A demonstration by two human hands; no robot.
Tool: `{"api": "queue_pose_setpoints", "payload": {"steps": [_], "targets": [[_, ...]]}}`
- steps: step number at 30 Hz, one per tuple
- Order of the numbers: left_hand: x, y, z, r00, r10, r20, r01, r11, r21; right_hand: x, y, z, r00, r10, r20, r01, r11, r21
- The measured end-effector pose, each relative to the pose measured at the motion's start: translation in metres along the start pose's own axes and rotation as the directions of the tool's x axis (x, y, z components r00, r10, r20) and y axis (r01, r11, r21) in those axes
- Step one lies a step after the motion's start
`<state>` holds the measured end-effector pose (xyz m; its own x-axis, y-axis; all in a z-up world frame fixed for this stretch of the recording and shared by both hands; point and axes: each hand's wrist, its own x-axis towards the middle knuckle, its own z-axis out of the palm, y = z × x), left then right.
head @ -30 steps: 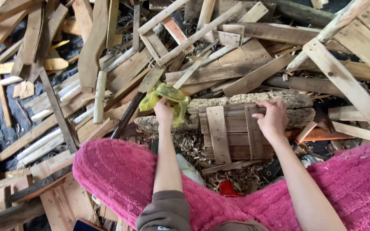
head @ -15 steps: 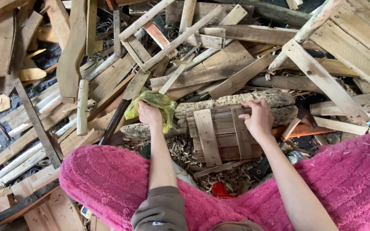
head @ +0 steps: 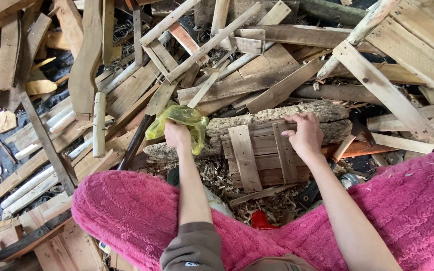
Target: Repairing or assembling a small wooden crate using a hammer
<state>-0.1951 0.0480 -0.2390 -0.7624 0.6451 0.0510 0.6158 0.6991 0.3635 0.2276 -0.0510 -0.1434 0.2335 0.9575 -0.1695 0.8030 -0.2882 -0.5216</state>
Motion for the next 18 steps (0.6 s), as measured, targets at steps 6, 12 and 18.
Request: {"api": "queue_pose_setpoints", "payload": {"steps": [6,12,18], "targets": [[0.006,-0.007,-0.006,0.987,0.131,-0.088,-0.149,0.957,-0.250,-0.009,-0.015,-0.014,1.000,0.007,0.006,-0.007,1.000,0.015],[-0.006,-0.006,-0.019,0.987,0.115,-0.109,-0.135,0.969,-0.208,-0.006,-0.011,-0.011,1.000,0.005,0.011,-0.004,1.000,-0.012],[0.016,-0.022,0.030,0.992,0.109,-0.069,-0.119,0.982,-0.147,0.003,0.003,0.005,1.000,-0.001,0.003,0.001,1.000,-0.013]]}}
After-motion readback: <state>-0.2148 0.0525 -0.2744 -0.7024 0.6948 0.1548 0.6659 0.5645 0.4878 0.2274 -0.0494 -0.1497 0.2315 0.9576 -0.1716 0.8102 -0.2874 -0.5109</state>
